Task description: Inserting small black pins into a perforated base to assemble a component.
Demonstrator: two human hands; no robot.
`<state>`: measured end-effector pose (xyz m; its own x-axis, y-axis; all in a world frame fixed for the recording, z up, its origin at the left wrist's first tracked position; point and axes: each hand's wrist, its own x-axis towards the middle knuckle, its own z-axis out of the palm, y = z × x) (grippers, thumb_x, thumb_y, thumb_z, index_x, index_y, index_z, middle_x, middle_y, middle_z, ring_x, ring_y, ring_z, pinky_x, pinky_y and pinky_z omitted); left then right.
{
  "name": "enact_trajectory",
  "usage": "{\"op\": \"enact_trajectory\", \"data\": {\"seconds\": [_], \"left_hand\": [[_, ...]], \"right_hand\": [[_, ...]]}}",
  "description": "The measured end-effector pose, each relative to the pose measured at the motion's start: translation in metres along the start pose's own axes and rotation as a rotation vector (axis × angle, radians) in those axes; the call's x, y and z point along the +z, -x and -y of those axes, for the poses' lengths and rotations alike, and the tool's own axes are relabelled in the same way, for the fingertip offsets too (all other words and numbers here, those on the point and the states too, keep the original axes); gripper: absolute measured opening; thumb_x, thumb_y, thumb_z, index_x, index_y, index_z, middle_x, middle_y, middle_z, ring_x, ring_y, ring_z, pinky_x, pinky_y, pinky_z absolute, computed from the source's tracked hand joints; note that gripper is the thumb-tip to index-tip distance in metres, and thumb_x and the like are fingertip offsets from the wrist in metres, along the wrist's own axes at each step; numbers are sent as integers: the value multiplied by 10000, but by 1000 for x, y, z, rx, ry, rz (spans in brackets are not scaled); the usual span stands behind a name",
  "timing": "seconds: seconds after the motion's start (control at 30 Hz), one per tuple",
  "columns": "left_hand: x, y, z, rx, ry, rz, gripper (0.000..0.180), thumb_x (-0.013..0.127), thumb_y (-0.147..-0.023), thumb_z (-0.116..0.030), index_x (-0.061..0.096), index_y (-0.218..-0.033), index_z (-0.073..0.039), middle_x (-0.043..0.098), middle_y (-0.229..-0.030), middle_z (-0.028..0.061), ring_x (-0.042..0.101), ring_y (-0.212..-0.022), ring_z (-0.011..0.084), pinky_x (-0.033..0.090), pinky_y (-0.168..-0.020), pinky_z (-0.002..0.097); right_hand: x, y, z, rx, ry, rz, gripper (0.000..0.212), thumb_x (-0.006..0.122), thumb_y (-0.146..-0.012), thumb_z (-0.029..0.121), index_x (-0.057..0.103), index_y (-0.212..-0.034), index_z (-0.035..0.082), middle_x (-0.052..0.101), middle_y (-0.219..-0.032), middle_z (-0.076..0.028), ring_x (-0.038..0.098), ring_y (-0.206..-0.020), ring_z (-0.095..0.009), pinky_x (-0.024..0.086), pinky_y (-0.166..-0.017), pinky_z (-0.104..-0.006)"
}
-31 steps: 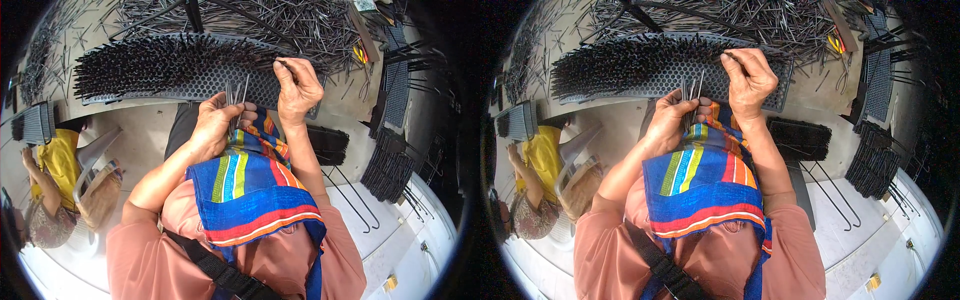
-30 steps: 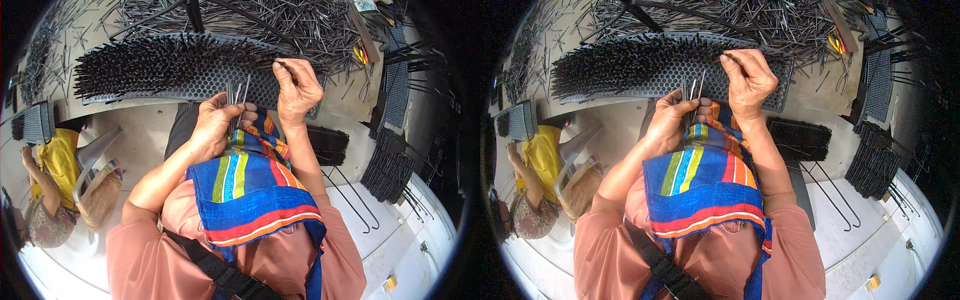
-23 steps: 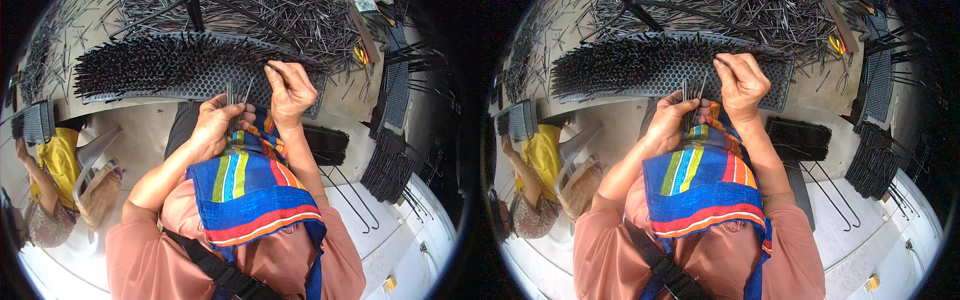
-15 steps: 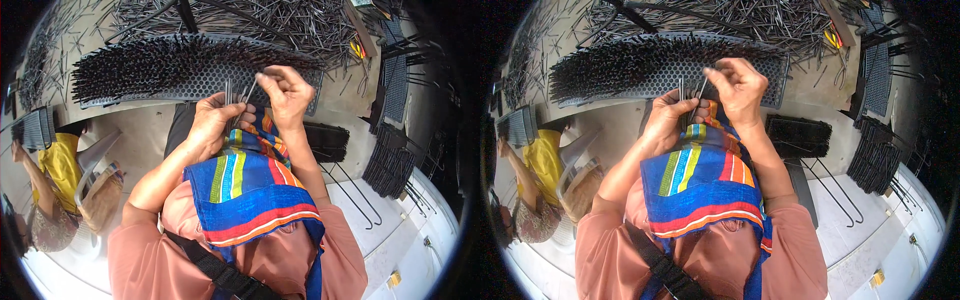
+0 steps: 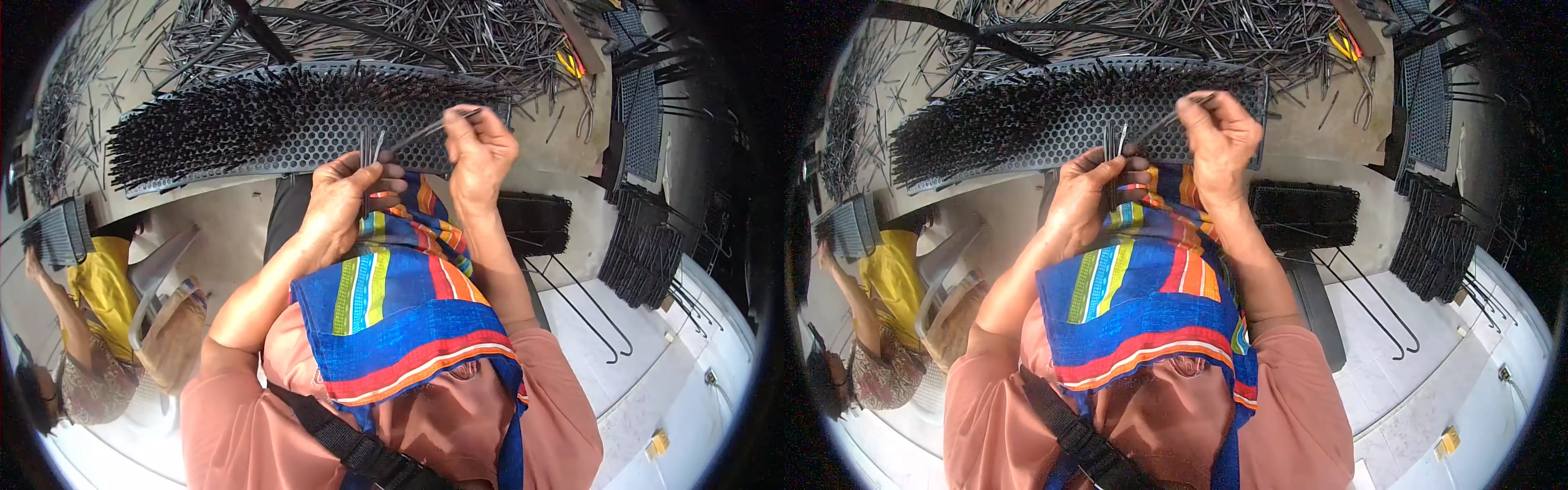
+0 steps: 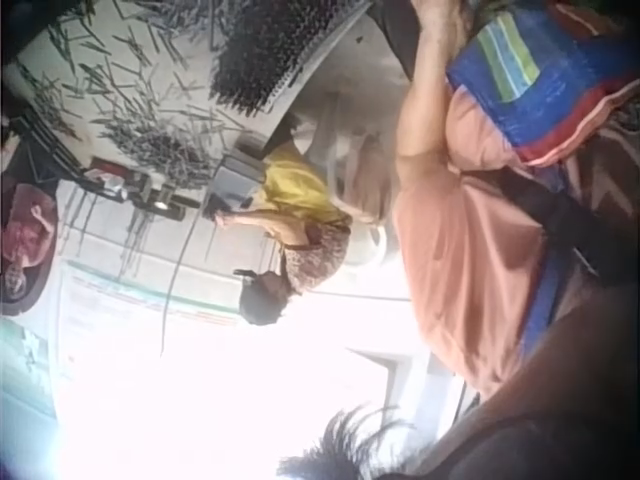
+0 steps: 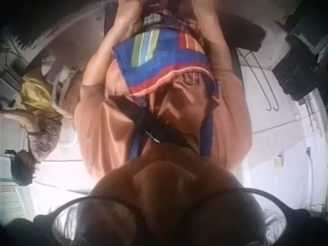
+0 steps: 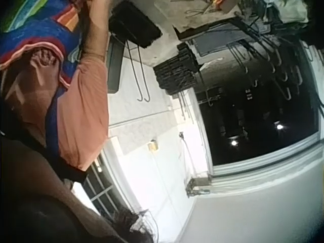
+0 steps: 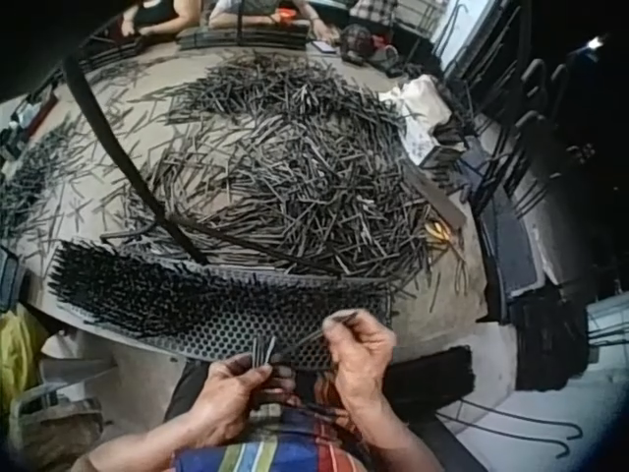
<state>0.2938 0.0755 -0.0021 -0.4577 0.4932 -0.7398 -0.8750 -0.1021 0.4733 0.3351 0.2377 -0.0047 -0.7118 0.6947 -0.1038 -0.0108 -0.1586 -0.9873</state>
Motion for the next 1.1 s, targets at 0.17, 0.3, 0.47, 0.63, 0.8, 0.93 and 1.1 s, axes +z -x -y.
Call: {"op": "enact_trajectory", "data": {"seconds": [0.17,0.3,0.47,0.63,0.8,0.93,1.1], "left_hand": [[7,2,1,-7,17,15,165,480,-933,-6,572,-1052,61,670,-918,152,683,-773,204,587,-632,296],[6,1,1,-29,12,-7,164,472,-924,7,564,-1049,62,666,-922,163,683,-768,202,589,-631,301],[6,1,0,-18,-17,-3,155,482,-917,24,547,-1053,59,670,-913,183,690,-746,213,594,-634,313],[4,0,6,-9,36,21,133,491,-917,27,555,-1031,52,680,-897,166,687,-728,201,591,-635,301],[2,-2,6,-21,11,39,123,495,-941,10,559,-1041,42,674,-922,162,685,-774,214,594,-681,320],[1,-2,7,6,38,34,133,512,-922,29,554,-1046,52,679,-914,168,687,-753,210,593,-659,309],[5,0,3,0,66,35,152,516,-909,47,556,-1055,56,685,-910,171,690,-735,201,595,-643,296]], "right_hand": [[-3,-21,-3,-485,320,-15,76,717,-807,-51,679,-869,-28,615,-809,-9,524,-687,-37,403,-602,-170],[-1,-26,-4,-516,347,19,74,721,-798,-53,681,-854,-27,614,-801,-4,507,-667,-38,394,-583,-177],[-4,-27,-5,-497,397,64,79,727,-788,-55,687,-852,-33,607,-788,-1,494,-646,-32,376,-557,-183],[2,-25,-7,-514,432,55,76,742,-778,-44,699,-837,-22,611,-766,3,486,-619,-29,368,-535,-185],[3,-26,-8,-582,530,55,76,754,-767,-36,705,-822,-16,622,-751,-6,467,-590,-34,361,-514,-190],[9,-21,-5,-553,608,79,81,736,-763,-57,701,-830,-28,625,-738,-28,466,-587,-44,372,-516,-203],[3,-22,-3,-608,613,76,87,718,-773,-60,699,-853,-32,638,-741,-37,526,-611,-52,399,-534,-203]]}}
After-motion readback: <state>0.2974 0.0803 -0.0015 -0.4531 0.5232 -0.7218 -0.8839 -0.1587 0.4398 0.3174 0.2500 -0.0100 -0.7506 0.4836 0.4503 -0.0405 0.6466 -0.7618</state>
